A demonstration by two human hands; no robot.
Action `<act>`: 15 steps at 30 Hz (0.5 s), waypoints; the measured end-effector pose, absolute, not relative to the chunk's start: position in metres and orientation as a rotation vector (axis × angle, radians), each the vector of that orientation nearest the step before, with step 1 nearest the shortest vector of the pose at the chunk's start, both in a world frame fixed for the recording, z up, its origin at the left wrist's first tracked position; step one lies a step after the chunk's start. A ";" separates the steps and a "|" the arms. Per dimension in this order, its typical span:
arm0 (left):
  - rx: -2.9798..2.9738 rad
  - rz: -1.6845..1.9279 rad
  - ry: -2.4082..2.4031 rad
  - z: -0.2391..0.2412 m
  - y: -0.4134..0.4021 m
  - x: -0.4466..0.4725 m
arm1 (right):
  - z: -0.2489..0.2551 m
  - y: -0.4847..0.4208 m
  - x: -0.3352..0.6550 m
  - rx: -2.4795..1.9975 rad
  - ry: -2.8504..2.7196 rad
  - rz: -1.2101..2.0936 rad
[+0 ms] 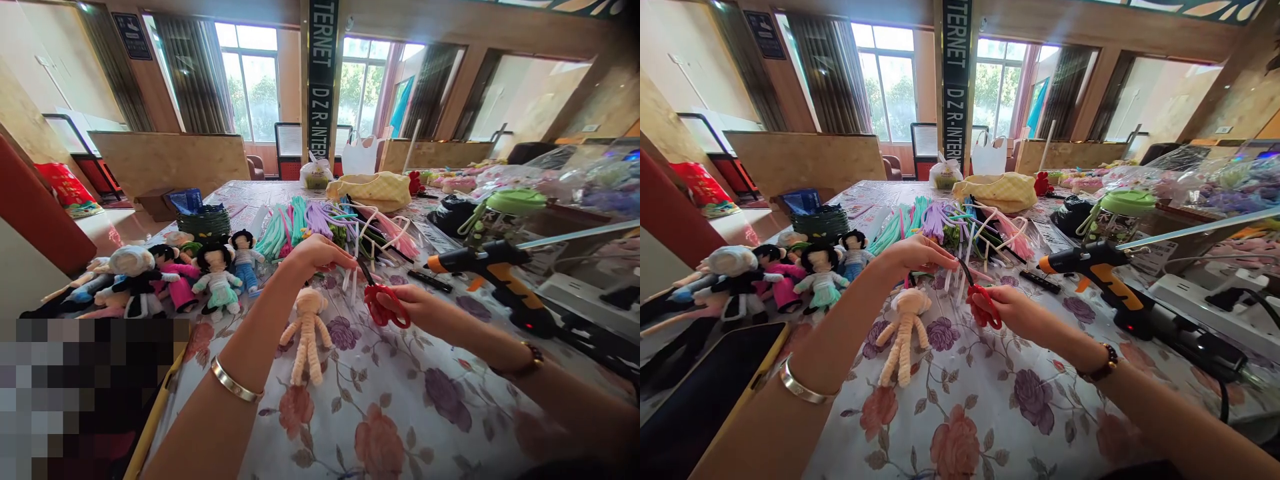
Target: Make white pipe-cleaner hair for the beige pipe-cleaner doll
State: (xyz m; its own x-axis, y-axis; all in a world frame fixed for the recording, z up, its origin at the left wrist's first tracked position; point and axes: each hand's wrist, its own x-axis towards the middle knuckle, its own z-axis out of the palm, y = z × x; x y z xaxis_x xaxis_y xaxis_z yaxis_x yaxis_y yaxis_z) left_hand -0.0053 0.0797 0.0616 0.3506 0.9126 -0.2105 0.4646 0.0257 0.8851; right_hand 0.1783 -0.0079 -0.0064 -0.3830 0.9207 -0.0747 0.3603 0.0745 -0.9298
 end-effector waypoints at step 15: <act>1.691 0.562 1.295 0.064 0.078 -0.008 | 0.017 0.004 0.175 -1.326 -1.791 1.543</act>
State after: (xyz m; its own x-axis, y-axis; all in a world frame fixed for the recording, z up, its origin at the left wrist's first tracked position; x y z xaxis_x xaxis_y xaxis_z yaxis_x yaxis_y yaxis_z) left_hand -0.0082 0.0784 0.0635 0.3470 0.9237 -0.1627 0.5118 -0.0411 0.8581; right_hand 0.1748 0.0039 0.0165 -0.4517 0.8548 -0.2554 0.3793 -0.0751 -0.9222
